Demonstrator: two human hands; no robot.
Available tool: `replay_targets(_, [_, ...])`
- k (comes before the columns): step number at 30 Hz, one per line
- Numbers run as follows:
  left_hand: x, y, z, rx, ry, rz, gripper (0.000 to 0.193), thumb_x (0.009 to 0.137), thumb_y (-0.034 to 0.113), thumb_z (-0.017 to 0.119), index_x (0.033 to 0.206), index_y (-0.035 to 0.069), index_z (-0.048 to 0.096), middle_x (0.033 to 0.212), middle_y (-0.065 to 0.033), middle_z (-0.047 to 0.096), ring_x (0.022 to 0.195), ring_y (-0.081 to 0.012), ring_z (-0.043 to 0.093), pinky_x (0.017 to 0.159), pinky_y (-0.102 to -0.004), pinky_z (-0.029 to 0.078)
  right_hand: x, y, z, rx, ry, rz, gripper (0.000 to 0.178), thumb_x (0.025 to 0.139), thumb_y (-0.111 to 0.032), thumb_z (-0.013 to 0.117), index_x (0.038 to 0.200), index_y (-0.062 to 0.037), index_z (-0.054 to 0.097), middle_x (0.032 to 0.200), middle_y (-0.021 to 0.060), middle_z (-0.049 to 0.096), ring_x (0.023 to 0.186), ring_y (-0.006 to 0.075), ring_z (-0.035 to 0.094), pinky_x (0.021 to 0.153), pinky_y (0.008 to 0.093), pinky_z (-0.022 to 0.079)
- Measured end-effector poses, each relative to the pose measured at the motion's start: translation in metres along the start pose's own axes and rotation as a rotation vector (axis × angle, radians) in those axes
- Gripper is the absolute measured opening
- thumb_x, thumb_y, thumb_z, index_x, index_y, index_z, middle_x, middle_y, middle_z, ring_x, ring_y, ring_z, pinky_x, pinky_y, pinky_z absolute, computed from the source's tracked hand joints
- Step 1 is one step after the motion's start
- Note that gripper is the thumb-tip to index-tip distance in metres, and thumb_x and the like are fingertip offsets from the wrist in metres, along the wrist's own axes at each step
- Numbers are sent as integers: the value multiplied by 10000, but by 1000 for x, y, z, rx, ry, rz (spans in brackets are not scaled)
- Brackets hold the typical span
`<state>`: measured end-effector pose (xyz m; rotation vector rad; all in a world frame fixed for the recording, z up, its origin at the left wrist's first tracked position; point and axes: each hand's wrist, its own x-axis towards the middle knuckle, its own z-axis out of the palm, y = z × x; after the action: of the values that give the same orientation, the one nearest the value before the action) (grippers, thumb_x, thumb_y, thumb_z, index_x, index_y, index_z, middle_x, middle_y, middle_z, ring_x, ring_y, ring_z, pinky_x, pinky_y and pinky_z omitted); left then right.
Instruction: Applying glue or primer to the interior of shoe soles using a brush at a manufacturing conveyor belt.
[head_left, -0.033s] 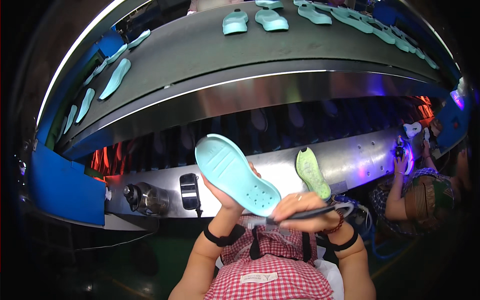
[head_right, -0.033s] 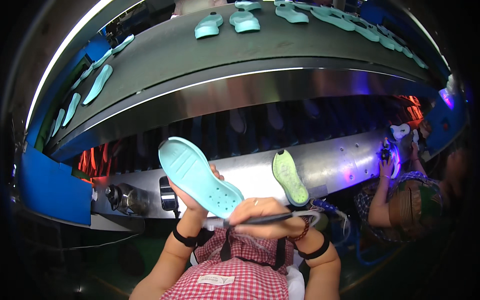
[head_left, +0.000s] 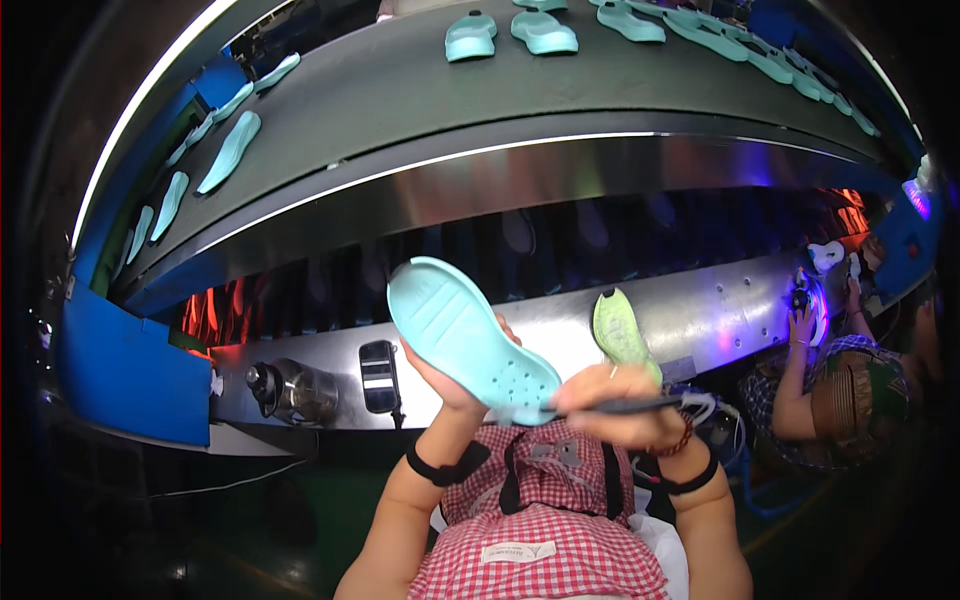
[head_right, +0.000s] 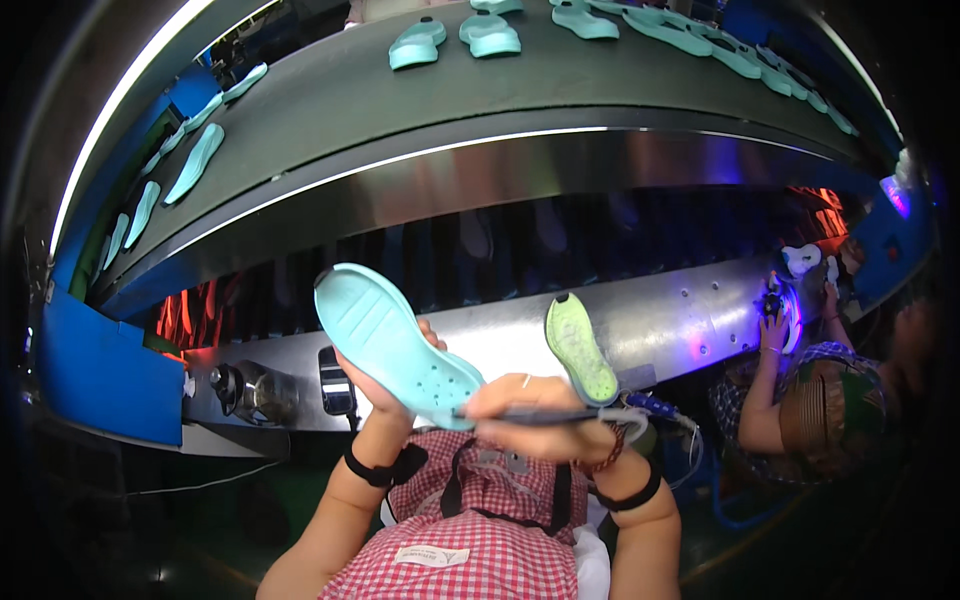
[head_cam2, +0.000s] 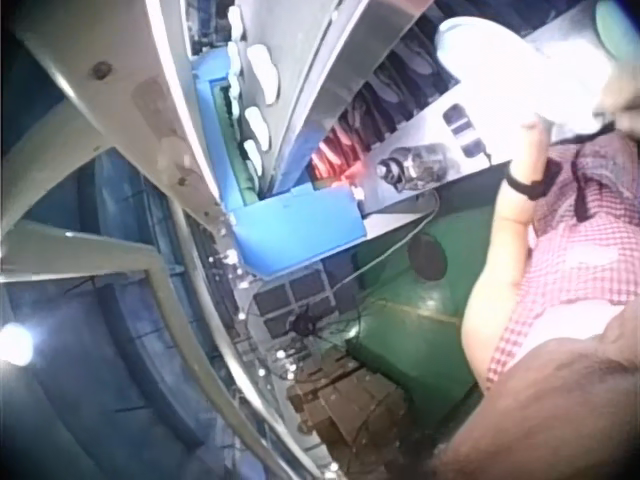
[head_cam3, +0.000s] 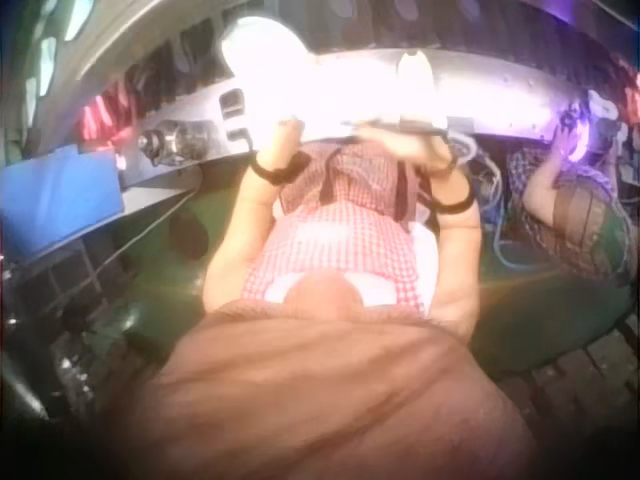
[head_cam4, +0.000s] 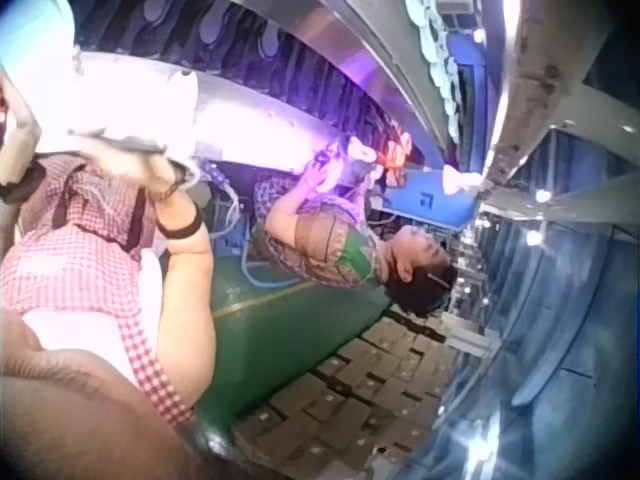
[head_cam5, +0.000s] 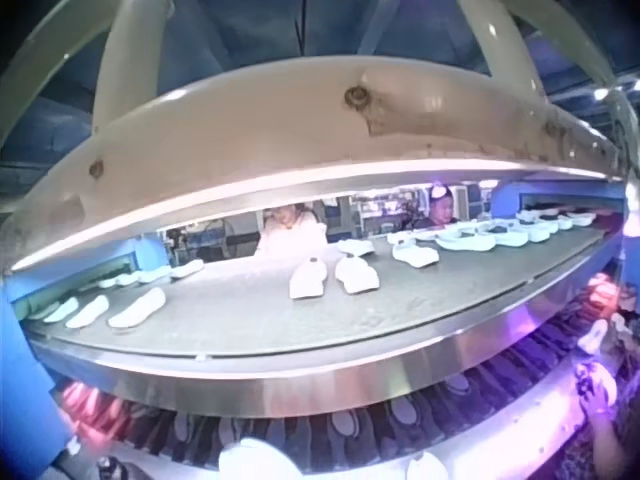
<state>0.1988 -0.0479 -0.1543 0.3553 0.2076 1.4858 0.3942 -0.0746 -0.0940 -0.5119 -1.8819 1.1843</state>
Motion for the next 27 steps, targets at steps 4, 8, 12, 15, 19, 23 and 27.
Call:
replay_targets(4, [4,6,6,87,7,63,933,705,783,123,1086,17,495,842,-208,562,711,-307,574,636,-400,475,-4,7,-3,-35,-80,93,182,692,6,668,872,-11,647,901,112,641,856,214,613,773,311,480])
replay_targets(8, [10,12,6,87,-58,96,948,695,795,118,1099,22,488,861,-212,557,719,-300,577,626,-389,487,-5,-1,-7,37,-24,98,179,700,10,662,878,5,641,897,125,639,838,219,617,778,303,481])
replay_targets(12, [14,13,12,128,-80,122,960,686,807,123,1131,28,466,861,-210,554,728,-292,580,630,-390,488,-9,13,-2,10,-20,90,187,710,27,648,894,-2,639,904,130,637,866,209,610,779,290,479])
replay_targets(15, [10,15,16,172,-132,97,979,679,815,107,1140,24,452,872,-207,552,731,-285,580,629,-385,487,-12,6,-7,51,-117,80,200,703,31,654,899,-9,643,918,122,637,868,213,610,785,293,477])
replay_targets(19, [14,14,14,327,-128,128,976,673,821,124,1150,34,450,876,-202,552,742,-284,578,643,-384,482,-9,16,-7,33,132,235,219,678,36,675,892,-4,644,927,96,640,884,214,600,830,318,456])
replay_targets(23, [8,18,25,236,-95,92,921,715,786,138,1119,28,470,854,-207,550,712,-281,572,649,-378,492,-20,28,-8,412,10,233,201,706,20,652,907,6,641,959,111,632,967,209,561,885,313,421])
replay_targets(27, [-6,1,37,60,208,-5,822,795,691,209,1265,35,364,1098,-232,516,895,-335,578,785,-423,484,-21,40,13,671,249,342,183,763,11,611,944,37,603,972,164,608,931,218,581,839,310,459])
